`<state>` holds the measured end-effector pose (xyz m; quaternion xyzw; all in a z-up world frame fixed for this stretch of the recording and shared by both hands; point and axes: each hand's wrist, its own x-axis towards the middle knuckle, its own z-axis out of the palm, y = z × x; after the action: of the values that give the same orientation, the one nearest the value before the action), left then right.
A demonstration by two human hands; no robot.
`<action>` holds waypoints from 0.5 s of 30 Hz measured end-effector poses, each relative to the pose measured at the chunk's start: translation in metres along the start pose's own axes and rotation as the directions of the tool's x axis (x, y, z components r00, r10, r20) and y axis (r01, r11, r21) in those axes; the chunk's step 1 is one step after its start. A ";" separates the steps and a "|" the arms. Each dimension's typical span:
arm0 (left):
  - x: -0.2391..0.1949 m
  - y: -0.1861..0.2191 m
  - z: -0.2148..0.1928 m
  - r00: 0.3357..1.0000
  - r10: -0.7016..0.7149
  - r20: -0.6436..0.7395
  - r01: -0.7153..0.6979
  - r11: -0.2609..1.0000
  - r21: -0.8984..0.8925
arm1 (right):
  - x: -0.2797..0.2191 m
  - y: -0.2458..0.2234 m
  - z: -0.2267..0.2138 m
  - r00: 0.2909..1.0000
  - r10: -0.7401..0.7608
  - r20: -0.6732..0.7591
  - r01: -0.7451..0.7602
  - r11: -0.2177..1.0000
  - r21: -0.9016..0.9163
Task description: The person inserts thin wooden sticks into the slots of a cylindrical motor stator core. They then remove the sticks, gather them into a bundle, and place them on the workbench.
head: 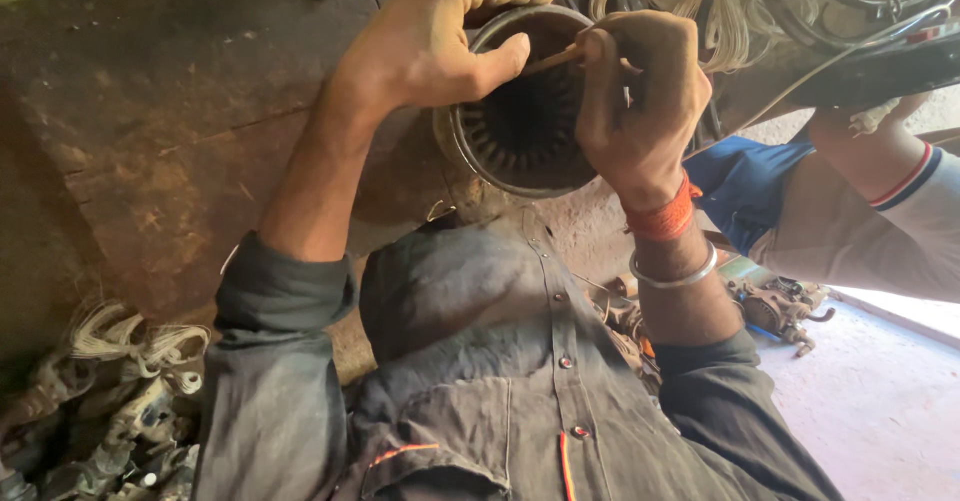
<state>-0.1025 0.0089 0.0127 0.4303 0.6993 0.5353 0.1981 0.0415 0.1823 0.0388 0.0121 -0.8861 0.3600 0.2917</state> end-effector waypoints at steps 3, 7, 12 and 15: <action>0.000 -0.004 0.003 0.997 0.076 0.036 -0.074 0.997 -0.034 | -0.003 0.001 -0.001 0.999 -0.010 0.053 0.010 1.000 0.001; 0.003 -0.011 0.005 0.985 0.169 0.044 -0.167 0.985 -0.043 | -0.004 0.002 0.000 0.998 0.001 0.062 -0.001 1.000 -0.005; 0.012 -0.018 0.018 0.997 0.022 0.072 -0.037 0.975 0.219 | -0.007 0.002 0.001 0.994 -0.058 0.095 0.065 0.995 -0.080; 0.013 -0.014 0.017 0.983 0.181 0.021 -0.180 0.942 0.283 | 0.000 0.002 0.001 0.992 -0.067 0.109 0.080 0.990 -0.114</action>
<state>-0.1023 0.0283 -0.0040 0.5151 0.7268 0.4467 0.0828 0.0402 0.1831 0.0367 0.0463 -0.9188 0.2950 0.2582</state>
